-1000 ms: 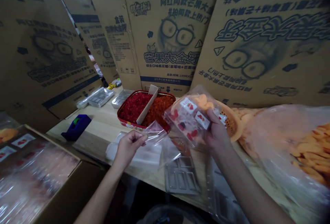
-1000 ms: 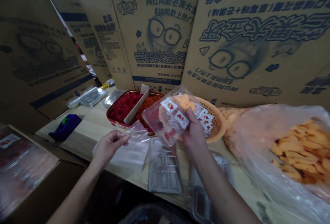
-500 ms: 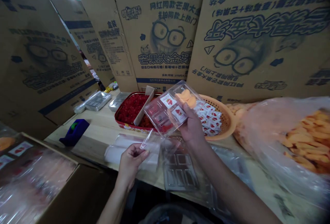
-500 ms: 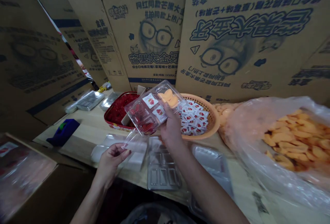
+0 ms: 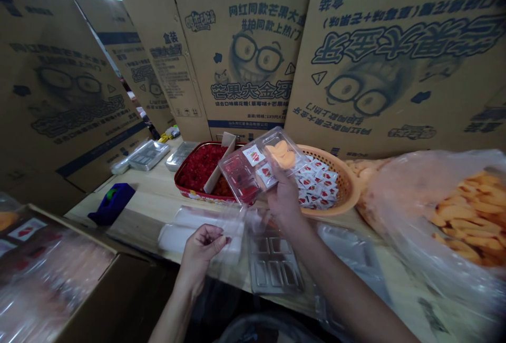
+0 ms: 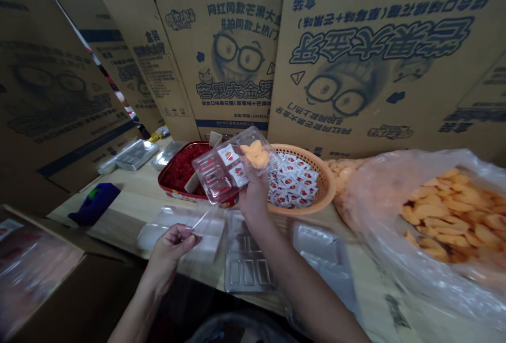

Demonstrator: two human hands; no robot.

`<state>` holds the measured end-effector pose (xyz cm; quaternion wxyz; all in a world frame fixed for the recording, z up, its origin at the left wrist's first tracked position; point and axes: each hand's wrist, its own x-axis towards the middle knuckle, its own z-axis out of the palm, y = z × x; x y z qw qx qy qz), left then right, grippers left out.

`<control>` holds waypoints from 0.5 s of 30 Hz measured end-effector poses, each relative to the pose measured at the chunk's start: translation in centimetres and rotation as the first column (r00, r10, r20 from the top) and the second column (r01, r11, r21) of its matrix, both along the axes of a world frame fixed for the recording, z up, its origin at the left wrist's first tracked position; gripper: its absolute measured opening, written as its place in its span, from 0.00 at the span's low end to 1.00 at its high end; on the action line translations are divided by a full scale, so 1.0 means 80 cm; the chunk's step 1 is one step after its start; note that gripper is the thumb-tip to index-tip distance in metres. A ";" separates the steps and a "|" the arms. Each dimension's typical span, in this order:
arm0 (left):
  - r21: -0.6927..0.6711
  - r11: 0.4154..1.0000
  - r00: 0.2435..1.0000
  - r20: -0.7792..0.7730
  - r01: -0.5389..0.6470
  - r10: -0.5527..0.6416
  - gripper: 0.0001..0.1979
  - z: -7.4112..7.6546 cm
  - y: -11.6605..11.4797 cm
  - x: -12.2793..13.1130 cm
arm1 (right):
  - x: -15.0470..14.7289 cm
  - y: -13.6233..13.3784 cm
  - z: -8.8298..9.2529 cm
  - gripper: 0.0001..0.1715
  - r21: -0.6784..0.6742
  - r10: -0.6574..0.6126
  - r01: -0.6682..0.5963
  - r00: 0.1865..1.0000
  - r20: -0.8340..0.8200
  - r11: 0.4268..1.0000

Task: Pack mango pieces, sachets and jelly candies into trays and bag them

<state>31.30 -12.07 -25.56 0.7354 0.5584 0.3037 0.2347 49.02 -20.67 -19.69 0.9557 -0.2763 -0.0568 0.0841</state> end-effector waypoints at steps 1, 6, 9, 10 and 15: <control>-0.008 1.000 1.000 -0.001 -0.005 0.005 0.16 0.000 0.000 0.000 | 0.000 0.001 -0.002 0.24 0.004 -0.001 0.001 1.000 -0.001 1.000; -0.046 0.999 1.000 0.005 -0.020 0.021 0.16 0.002 0.001 -0.002 | -0.001 -0.001 -0.010 0.25 -0.007 0.007 -0.007 1.000 -0.010 1.000; -0.072 0.997 1.000 0.006 -0.003 0.004 0.16 0.001 0.000 -0.003 | 0.000 -0.001 -0.008 0.25 -0.007 0.002 -0.003 1.000 -0.016 1.000; -0.076 0.997 1.000 0.005 0.008 -0.007 0.17 0.000 0.000 -0.003 | 0.001 0.000 -0.007 0.26 -0.007 0.002 -0.002 1.000 -0.015 1.000; -0.084 0.996 0.999 0.004 0.034 -0.033 0.17 -0.004 0.000 -0.003 | -0.002 0.002 -0.003 0.24 -0.006 0.003 -0.002 0.999 0.032 1.000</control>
